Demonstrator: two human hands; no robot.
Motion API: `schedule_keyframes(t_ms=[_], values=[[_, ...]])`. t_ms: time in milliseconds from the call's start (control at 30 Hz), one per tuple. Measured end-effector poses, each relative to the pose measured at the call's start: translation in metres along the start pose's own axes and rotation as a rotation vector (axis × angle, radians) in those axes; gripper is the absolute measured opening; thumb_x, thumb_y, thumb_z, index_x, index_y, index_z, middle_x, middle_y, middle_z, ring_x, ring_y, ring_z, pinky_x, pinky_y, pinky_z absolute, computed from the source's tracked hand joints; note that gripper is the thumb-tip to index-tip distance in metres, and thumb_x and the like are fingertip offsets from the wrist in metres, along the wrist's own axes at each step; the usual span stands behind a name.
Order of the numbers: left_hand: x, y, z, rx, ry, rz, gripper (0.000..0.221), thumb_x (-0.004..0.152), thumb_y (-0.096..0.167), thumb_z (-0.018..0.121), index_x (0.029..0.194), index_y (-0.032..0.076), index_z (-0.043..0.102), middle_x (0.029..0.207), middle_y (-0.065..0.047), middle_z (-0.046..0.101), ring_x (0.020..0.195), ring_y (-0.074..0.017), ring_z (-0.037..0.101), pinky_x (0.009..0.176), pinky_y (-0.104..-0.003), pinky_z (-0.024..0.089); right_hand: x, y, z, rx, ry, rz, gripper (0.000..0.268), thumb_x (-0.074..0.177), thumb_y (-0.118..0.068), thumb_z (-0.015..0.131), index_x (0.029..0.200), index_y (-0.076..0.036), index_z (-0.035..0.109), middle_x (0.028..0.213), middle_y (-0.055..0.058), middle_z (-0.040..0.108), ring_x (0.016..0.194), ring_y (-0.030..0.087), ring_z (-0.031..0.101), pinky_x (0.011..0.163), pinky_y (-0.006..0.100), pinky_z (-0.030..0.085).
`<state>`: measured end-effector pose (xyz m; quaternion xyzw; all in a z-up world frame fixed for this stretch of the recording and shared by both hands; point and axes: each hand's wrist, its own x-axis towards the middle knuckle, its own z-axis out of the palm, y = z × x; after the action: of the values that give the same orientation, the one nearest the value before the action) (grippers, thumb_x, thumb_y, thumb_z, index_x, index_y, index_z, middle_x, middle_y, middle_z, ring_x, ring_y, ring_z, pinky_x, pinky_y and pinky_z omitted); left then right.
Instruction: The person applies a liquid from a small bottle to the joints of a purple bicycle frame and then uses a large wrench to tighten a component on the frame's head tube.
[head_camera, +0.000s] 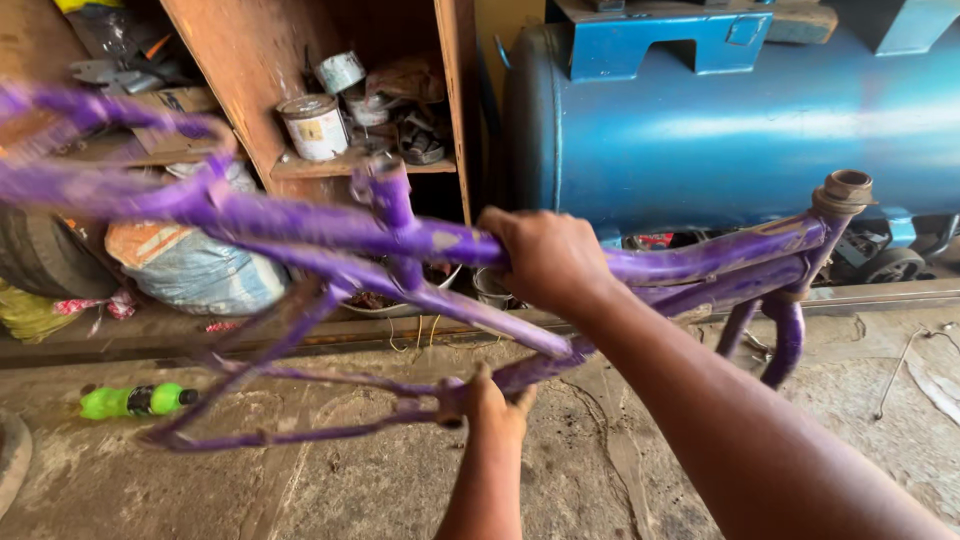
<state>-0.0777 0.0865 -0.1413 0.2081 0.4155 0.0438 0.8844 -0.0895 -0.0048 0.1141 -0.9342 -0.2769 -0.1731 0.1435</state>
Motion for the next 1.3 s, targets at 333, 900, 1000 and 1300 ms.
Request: schedule_keyframes(t_ms=[333,900,1000,1300], values=[[0.064,-0.029,-0.035,1.050,-0.404,0.336,0.035,0.094,0.030,0.065,0.117,0.005,0.072,0.094,-0.011,0.074,0.076,-0.0179,0.065,0.065,-0.034,0.051,-0.003,0.032,0.072,-0.076,-0.129,-0.011,0.033,0.085,-0.024,0.071,0.118,-0.029,0.068,0.085,0.008,0.075,0.081,0.031,0.074,0.070,0.049,0.057],[-0.073,0.075,0.129,1.453,-0.697,1.176,0.051,0.091,0.058,0.066,0.093,0.007,0.073,0.082,-0.011,0.077,0.074,-0.0230,0.074,0.068,-0.036,0.056,-0.007,0.142,0.079,0.082,-0.494,-0.130,0.065,0.077,-0.030,0.086,0.137,-0.026,0.062,0.110,0.013,0.074,0.095,0.036,0.069,0.082,0.049,0.053],[-0.069,0.042,0.122,1.925,-0.558,1.232,0.058,0.081,0.070,0.068,0.100,0.016,0.076,0.091,-0.011,0.076,0.088,-0.0302,0.072,0.082,-0.044,0.053,-0.005,0.168,0.025,-0.657,-0.480,-0.071,0.028,0.110,-0.018,0.054,0.134,-0.005,0.056,0.104,0.017,0.075,0.094,0.036,0.072,0.084,0.048,0.057],[-0.091,0.026,0.132,2.229,-0.274,1.078,0.072,0.065,0.082,0.072,0.103,0.021,0.078,0.095,-0.008,0.079,0.097,-0.0251,0.073,0.096,-0.044,0.046,-0.073,0.291,-0.065,-0.057,-0.084,0.512,0.061,0.083,-0.052,0.079,0.123,-0.007,0.070,0.122,0.014,0.072,0.110,0.028,0.069,0.097,0.045,0.056]])
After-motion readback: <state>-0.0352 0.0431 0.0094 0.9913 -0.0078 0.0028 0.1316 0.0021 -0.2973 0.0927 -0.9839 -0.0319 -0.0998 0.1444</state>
